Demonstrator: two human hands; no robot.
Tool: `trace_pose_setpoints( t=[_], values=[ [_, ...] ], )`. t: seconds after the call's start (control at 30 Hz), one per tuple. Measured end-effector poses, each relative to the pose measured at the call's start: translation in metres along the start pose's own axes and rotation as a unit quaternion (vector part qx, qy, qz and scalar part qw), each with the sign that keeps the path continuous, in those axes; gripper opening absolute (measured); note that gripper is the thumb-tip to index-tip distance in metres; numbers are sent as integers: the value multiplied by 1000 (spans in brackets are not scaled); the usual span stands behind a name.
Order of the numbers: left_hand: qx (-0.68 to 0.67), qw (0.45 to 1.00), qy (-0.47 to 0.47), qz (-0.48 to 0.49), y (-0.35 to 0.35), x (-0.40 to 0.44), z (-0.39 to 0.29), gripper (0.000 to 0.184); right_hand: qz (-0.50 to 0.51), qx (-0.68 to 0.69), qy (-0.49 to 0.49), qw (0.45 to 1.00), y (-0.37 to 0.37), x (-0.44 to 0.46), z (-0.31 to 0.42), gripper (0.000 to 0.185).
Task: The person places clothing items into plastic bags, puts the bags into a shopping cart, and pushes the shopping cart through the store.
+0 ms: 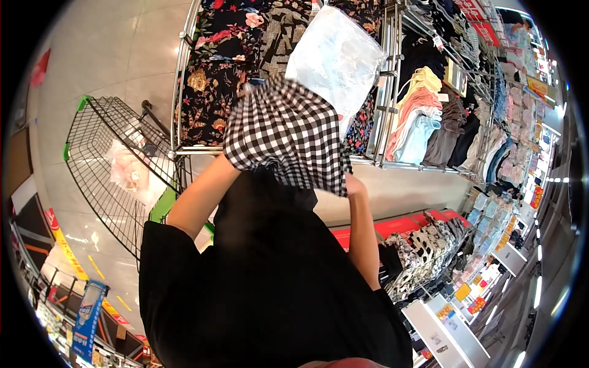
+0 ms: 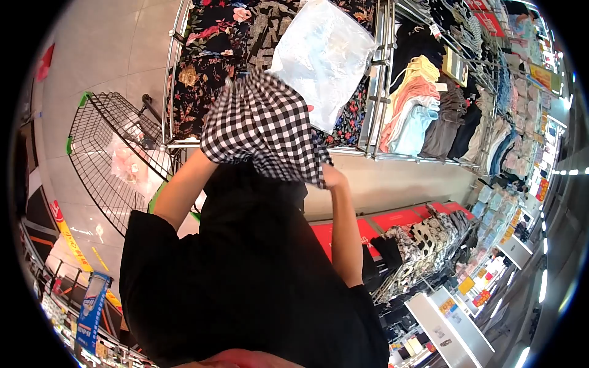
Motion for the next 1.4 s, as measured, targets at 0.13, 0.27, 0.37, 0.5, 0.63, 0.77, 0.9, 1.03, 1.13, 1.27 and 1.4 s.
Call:
trace_pose_setpoints(
  t=[0.13, 0.27, 0.37, 0.5, 0.63, 0.77, 0.9, 1.03, 1.13, 1.27, 1.4],
  values=[
    [-22, 997, -8, 79, 37, -10, -6, 50, -159, 211, 6, 964, -42, -6, -19, 45],
    [-44, 989, -34, 136, 72, -15, -7, 52, -84, 483, -352, 797, -63, -65, 1, 40],
    [-68, 982, -75, 159, 93, -7, 2, 53, -163, 581, -301, 738, -56, -86, -91, 39],
    [-101, 951, -237, 174, 128, -13, 27, 55, -166, 607, -15, 777, 35, -49, -102, 61],
    [-410, 875, -59, 252, 165, -9, 41, 53, -264, 614, 3, 744, 56, -32, 10, 71],
    [-238, 915, -49, 322, 204, -37, 14, 56, -203, 612, -94, 758, 49, -19, 0, 71],
    [356, 900, 174, 184, 208, -34, -30, 60, -158, 621, -162, 750, 38, -21, -34, 72],
    [768, 576, 280, 13, 210, -32, -50, 63, -121, 614, -208, 752, 38, -20, -39, 72],
    [962, 93, 235, -106, 207, -16, -35, 70, -94, 598, -234, 761, 43, -10, -29, 72],
    [726, -687, 35, -12, 187, -6, -62, 82, -74, 561, -266, 780, 47, 2, -2, 72],
    [666, -700, -17, -257, 179, -7, -59, 69, -70, 514, -306, 798, 43, 8, 22, 73]
  ],
)
Point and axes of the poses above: each hand's wrist, its own x-axis towards the middle knuckle, its own y-axis out of the palm, z = x × y, the point moved 10 cm from there along x, towards the middle knuckle, and after that the axes turned 4 degrees about -y, right-handed, at the moved point
